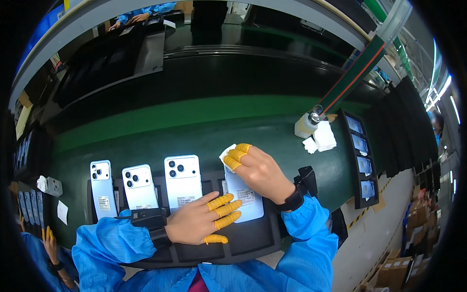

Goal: Cleaning and inspecting smartphones on an assembly line.

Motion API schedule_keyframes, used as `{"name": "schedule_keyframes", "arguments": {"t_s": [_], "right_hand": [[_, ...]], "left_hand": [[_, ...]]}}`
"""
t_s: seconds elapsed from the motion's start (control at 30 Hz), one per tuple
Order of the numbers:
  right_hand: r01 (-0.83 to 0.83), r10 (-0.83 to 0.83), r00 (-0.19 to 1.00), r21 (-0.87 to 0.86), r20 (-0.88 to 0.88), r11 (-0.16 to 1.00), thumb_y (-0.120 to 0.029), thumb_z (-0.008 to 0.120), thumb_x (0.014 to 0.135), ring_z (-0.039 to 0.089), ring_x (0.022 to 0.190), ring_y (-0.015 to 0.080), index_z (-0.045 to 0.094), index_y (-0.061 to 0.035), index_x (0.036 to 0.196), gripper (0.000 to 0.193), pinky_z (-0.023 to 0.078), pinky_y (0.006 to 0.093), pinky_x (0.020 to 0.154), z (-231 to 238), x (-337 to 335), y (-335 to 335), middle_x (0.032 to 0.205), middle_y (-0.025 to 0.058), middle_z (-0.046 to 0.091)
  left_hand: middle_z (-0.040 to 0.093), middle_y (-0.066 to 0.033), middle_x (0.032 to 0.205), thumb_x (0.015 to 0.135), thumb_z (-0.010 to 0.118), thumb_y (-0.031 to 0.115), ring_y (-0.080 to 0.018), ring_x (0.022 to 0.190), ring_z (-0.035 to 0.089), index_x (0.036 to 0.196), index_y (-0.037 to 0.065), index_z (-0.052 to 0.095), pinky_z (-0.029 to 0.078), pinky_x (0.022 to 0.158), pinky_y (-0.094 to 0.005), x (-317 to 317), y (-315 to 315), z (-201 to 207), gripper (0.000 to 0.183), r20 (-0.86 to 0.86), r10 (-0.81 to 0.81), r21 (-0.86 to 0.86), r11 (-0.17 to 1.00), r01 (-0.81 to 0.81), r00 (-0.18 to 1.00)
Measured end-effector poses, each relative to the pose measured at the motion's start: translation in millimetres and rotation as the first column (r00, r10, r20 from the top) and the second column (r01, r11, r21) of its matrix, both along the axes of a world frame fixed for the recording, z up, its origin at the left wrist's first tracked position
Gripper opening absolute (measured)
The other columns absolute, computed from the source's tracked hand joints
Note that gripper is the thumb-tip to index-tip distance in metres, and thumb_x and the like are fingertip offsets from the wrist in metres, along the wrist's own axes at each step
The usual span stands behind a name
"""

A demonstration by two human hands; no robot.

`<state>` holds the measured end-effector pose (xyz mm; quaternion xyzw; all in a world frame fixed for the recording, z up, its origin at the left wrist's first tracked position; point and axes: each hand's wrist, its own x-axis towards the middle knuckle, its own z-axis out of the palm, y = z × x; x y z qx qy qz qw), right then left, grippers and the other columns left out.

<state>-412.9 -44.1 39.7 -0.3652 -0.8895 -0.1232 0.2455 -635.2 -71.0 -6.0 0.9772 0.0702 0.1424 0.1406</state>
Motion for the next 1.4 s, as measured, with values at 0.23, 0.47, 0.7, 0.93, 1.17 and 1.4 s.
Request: {"name": "schedule_keyframes", "arguments": {"t_s": [0.23,0.47,0.7,0.93,1.17,1.4], "right_hand": [[0.033,-0.031,0.998,-0.033,0.060,0.999,-0.002,0.067,0.068,0.062,0.086,0.0245,0.068,0.0001,0.092,0.024,0.052,0.0330,0.080,2,8,-12,0.091,0.0100,0.065],[0.142,-0.141,0.990,-0.073,0.027,0.987,-0.001,0.065,0.066,0.061,0.086,0.0264,0.068,0.0007,0.094,0.028,0.052,0.0336,0.079,2,10,-34,0.092,0.0107,0.065],[0.107,-0.108,0.994,-0.036,-0.023,0.994,-0.002,0.064,0.066,0.060,0.086,0.0270,0.067,0.0013,0.091,0.025,0.052,0.0338,0.077,8,-8,-27,0.093,0.0111,0.063],[0.083,-0.076,0.994,-0.083,0.079,0.993,0.000,0.061,0.062,0.059,0.079,0.0249,0.068,0.0012,0.092,0.031,0.052,0.0326,0.072,0,-6,-40,0.087,0.0096,0.061],[0.064,-0.064,0.998,0.010,-0.015,0.998,-0.004,0.064,0.065,0.060,0.084,0.0256,0.066,0.0009,0.092,0.027,0.052,0.0337,0.075,8,-11,-6,0.089,0.0097,0.061],[0.075,-0.074,0.997,-0.035,0.025,0.997,-0.001,0.065,0.065,0.061,0.082,0.0261,0.068,0.0004,0.090,0.025,0.052,0.0329,0.077,4,2,-13,0.086,0.0101,0.063]], "left_hand": [[0.043,-0.0142,0.141,0.091,0.043,0.053,-0.0288,0.133,0.036,0.132,0.003,0.048,0.019,0.114,-0.0443,0,-2,-2,0.064,-0.012,0.016,0.008,1.000,-0.016,1.000],[0.045,-0.0089,0.141,0.090,0.048,0.052,-0.0257,0.134,0.037,0.135,0.011,0.047,0.019,0.115,-0.0436,0,-1,0,0.061,-0.046,0.037,0.051,0.998,-0.034,0.998],[0.052,-0.0096,0.134,0.089,0.051,0.049,-0.0254,0.129,0.043,0.134,0.012,0.049,0.019,0.115,-0.0435,0,-1,4,0.058,-0.032,0.039,0.067,0.997,-0.037,0.999],[0.047,-0.0120,0.138,0.090,0.045,0.051,-0.0275,0.133,0.038,0.132,0.006,0.050,0.019,0.115,-0.0435,-2,-1,1,0.061,-0.046,0.023,0.016,1.000,-0.022,0.999],[0.048,-0.0087,0.137,0.090,0.049,0.048,-0.0256,0.131,0.041,0.134,0.011,0.048,0.020,0.114,-0.0437,0,-2,4,0.057,-0.045,0.038,0.069,0.997,-0.035,0.998],[0.046,-0.0085,0.139,0.090,0.048,0.050,-0.0258,0.133,0.039,0.134,0.011,0.048,0.020,0.114,-0.0436,-1,-2,3,0.059,-0.049,0.046,0.063,0.997,-0.042,0.998]]}}
